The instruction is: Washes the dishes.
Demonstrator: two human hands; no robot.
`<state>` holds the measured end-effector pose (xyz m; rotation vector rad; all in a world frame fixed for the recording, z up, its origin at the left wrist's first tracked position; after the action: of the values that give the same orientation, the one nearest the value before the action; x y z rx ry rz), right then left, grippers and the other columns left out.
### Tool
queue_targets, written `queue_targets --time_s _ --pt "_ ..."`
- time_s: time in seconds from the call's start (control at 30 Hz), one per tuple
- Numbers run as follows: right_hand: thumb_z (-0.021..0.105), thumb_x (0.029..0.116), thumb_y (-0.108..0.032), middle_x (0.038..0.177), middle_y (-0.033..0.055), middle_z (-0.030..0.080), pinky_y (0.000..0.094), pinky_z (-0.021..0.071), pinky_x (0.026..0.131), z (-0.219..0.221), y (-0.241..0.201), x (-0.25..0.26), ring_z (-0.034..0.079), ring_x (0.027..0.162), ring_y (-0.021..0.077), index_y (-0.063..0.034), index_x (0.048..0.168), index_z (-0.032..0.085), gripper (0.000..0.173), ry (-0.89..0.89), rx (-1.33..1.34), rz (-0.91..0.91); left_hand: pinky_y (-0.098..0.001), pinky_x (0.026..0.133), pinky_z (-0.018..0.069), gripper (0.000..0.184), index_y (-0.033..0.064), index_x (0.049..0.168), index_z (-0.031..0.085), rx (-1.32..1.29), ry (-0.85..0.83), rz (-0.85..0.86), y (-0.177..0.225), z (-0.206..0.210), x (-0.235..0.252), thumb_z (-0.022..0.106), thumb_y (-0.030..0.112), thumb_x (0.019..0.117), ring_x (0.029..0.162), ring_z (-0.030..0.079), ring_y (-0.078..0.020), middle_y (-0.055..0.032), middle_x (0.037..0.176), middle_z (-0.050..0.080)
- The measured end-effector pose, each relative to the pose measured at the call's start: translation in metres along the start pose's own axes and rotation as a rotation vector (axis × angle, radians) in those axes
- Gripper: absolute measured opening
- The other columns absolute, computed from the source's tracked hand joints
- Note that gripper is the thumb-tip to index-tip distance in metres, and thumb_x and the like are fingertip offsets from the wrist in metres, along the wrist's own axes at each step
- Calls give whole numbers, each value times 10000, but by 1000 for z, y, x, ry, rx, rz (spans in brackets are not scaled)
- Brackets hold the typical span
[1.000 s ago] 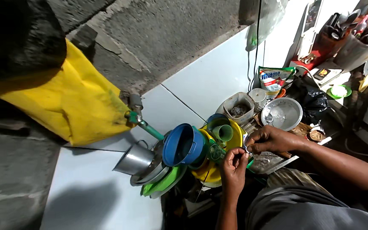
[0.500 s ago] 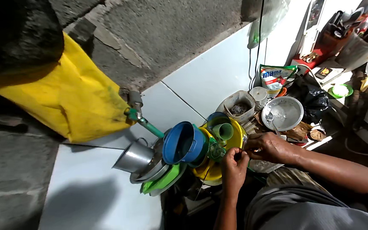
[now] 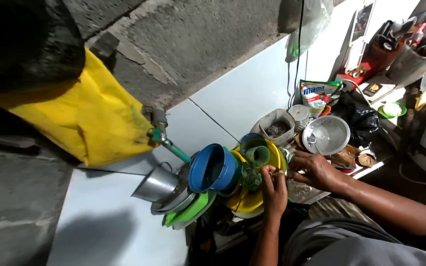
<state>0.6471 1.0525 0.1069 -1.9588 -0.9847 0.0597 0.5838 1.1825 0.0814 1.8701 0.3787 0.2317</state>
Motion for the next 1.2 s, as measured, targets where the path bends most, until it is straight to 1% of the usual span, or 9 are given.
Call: queue_targets --time_s 0.07,0.27,0.5,0.6,0.7,0.87,0.97,1.13,1.2 --pt "644 971 -212 974 144 713 367 583 712 1 -4 1 705 818 222 -23 982 728 207 -3 -32 -38 -305 728 564 438 -79 1344 425 46 -49 3 3 1 6 546 163 999 853 642 -150 -148 1079 604" --pt "671 936 -175 942 156 696 368 581 668 0 -4 1 693 766 234 2 975 721 188 -7 -75 -87 -292 806 597 475 -69 1347 499 40 -162 102 12 6 14 649 182 973 947 685 -141 -155 1169 639" --pt "656 950 -172 992 152 689 310 583 719 -2 5 3 688 793 193 -5 999 724 187 -28 -11 -45 -283 806 581 326 -58 1241 570 59 -169 50 11 7 16 613 94 955 879 688 -114 -105 1003 690" --pt "647 946 -154 1015 161 694 285 591 738 -10 8 5 693 807 175 5 996 716 179 21 30 -42 -302 815 582 457 -87 1333 503 78 -90 -12 7 3 22 620 88 927 879 695 -132 -132 1001 692" --pt "632 956 -163 985 167 690 290 573 721 -18 10 8 676 790 177 11 992 713 195 53 54 -67 -340 859 577 558 -74 1425 432 78 -77 -123 8 5 30 623 125 940 954 690 -169 -171 1111 668" --pt "612 958 -174 966 153 690 281 570 728 -25 19 17 675 799 167 2 979 710 203 72 52 -90 -361 799 570 296 -27 1214 603 196 -86 -96 30 13 56 602 155 980 888 677 -178 -135 1027 673" --pt "585 958 -193 951 147 682 296 568 716 -32 38 24 665 780 155 10 992 705 239 84 84 -8 -370 749 574 293 -54 1173 606 317 -20 -61 35 13 63 624 128 944 808 674 -192 -141 966 672" --pt "689 951 -294 1170 126 689 325 623 803 -20 54 38 730 885 152 -9 1241 606 415 -98 185 200 -336 733 550 251 -89 1107 613 455 83 90 52 24 65 645 82 926 770 650 -188 -141 872 662" --pt "690 963 -284 1154 117 707 342 622 811 -20 57 47 736 880 164 -13 1251 603 405 -104 167 221 -338 736 557 269 -93 1143 610 476 86 120 56 26 67 637 66 927 766 660 -187 -141 868 671"
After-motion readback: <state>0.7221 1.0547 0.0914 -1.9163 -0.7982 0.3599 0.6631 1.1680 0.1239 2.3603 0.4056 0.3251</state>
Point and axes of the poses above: each hand's wrist, its own x-axis towards the middle knuckle, its own z-axis out of the palm, y = z × x, the point moved 8 cm from there along x, towards the middle knuckle
